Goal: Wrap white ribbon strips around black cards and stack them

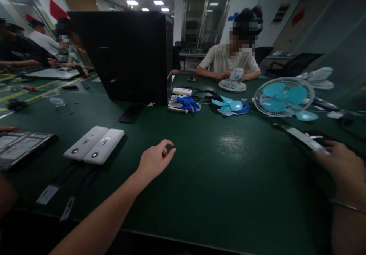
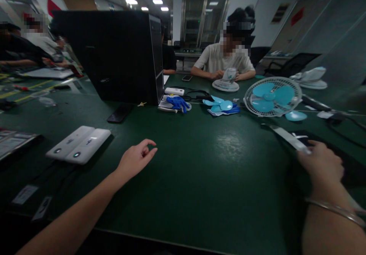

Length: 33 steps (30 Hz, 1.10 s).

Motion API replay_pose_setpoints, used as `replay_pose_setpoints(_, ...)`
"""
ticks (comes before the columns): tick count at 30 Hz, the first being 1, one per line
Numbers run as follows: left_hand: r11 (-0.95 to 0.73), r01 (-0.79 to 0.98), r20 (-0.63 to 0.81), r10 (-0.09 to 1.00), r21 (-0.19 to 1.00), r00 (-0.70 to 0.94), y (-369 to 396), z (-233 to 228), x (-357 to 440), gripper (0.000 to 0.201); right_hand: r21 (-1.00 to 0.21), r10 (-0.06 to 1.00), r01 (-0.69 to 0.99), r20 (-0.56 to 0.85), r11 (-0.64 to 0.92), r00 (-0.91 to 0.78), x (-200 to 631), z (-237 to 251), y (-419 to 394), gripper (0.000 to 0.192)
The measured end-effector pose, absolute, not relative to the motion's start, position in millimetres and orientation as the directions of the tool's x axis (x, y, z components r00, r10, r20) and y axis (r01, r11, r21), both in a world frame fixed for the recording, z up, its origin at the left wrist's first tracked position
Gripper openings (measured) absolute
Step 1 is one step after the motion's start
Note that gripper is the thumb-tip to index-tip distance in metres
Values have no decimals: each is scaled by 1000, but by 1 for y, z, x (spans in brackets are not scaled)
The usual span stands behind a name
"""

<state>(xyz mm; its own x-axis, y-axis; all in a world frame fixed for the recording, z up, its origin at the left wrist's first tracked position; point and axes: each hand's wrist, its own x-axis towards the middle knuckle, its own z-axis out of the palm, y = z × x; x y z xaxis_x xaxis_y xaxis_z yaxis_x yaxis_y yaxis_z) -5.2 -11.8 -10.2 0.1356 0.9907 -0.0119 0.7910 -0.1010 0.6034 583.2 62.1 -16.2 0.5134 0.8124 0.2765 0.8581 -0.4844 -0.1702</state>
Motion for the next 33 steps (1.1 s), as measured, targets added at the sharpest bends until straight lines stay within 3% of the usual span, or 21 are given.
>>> replay_pose_setpoints(2, -114, 769, 5, 990, 629, 142, -11, -11, -6, 35, -324, 859, 876, 255, -357, 444, 543, -2, 68, 64)
replay_pose_setpoints(4, -131, 721, 23, 987, 680, 157, -10, -14, -6, 34, -391, 916, 897, 247, -204, 316, 504, 9, 73, 61)
replay_pose_setpoints(8, -75, 476, -16, 982, 876, 186, -5, -22, -6, 42, -534, 981, 827, 161, 178, -108, 431, 21, 64, 51)
replay_pose_setpoints(11, 66, 221, -125, 955, 973, 269, -4, -26, -5, 54, -611, 867, 664, 78, 432, -492, 380, 28, 40, 46)
replay_pose_setpoints(13, 178, 102, -203, 904, 979, 375, -5, -25, -4, 59, -606, 773, 614, 3, 507, -635, 352, 30, 25, 42)
replay_pose_setpoints(17, 222, 203, -297, 803, 954, 517, -9, -17, -2, 48, -601, 699, 614, -125, 512, -704, 325, 27, 11, 42)
replay_pose_setpoints(21, 137, 334, -304, 796, 933, 524, -11, -10, 0, 38, -594, 783, 683, -139, 424, -607, 352, 16, 34, 61)
replay_pose_setpoints(23, 123, 364, -304, 813, 923, 496, -10, -10, 0, 37, -525, 911, 796, -85, 303, -403, 382, 11, 54, 62)
replay_pose_setpoints(25, 106, 371, -291, 822, 923, 489, -10, -12, -1, 37, -398, 998, 916, -8, 55, -64, 418, 8, 72, 59)
replay_pose_setpoints(28, 79, 357, -261, 826, 931, 500, -11, -14, -1, 36, -276, 947, 918, 66, -285, 314, 471, 6, 81, 64)
replay_pose_setpoints(33, 39, 374, -243, 820, 927, 518, -11, -13, 0, 34, -254, 721, 713, 78, -654, 689, 533, -8, 64, 77)
